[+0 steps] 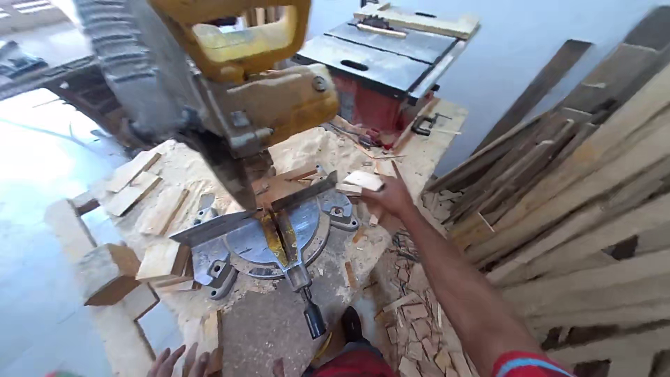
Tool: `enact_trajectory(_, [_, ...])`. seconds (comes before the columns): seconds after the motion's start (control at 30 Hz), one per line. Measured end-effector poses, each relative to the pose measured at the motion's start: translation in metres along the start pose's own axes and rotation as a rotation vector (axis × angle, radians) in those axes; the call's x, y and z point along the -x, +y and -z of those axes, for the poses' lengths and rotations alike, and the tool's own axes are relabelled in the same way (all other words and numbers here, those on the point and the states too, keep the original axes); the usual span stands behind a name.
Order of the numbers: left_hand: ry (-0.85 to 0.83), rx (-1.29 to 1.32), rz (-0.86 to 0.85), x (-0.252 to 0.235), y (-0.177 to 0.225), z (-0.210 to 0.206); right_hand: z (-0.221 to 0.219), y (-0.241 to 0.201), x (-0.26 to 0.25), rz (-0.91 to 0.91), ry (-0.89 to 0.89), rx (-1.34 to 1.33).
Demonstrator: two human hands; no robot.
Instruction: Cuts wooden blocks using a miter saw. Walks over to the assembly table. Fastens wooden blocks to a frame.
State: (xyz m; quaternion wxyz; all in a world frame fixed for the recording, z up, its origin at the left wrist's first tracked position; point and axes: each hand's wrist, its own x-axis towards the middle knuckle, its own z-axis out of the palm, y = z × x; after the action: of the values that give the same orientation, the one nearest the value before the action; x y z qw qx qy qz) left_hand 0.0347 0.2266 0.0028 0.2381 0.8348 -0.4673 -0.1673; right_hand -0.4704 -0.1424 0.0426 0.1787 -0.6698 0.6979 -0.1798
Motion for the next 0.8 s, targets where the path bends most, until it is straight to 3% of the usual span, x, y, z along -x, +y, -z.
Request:
enact_trajectory(0.13, [0.098,0.123,0.022,0.021,0.001,0.005,0.061,-0.022,0.066,-0.004,0.301,-0.011])
enact_trajectory(0.2, [0.160,0.199,-0.005,0.023,0.014,0.001,0.063,-0.040,0.101,0.078,0.243,-0.054])
enact_trajectory(0.3, [0.171,0.281,-0.123,0.002,0.049,-0.007,0.003,-0.082,0.130,0.305,-0.090,-0.238])
enact_trajectory(0.37, [0.137,0.263,-0.245,-0.026,0.077,-0.011,-0.054,-0.119,0.122,0.504,-0.259,-0.244])
enact_trajectory(0.43, [0.071,0.197,-0.331,-0.060,0.104,-0.016,-0.097,-0.150,0.102,0.634,-0.272,-0.170])
enact_trajectory(0.5, [-0.030,0.124,-0.374,-0.095,0.122,-0.022,-0.100,-0.165,0.090,0.617,-0.154,-0.192])
enact_trajectory(0.6, [-0.173,0.016,-0.391,-0.150,0.142,-0.028,-0.023,-0.178,0.091,0.568,0.175,-0.378])
enact_trajectory(0.7, [-0.158,0.000,-0.407,-0.177,0.140,-0.041,0.089,-0.212,0.096,0.722,0.567,-0.381])
enact_trajectory(0.73, [-0.131,0.022,-0.410,-0.180,0.137,-0.046,0.126,-0.231,0.094,0.786,0.652,-0.313])
enact_trajectory(0.8, [-0.049,0.088,-0.445,-0.180,0.129,-0.056,0.187,-0.276,0.084,0.803,0.644,-0.098])
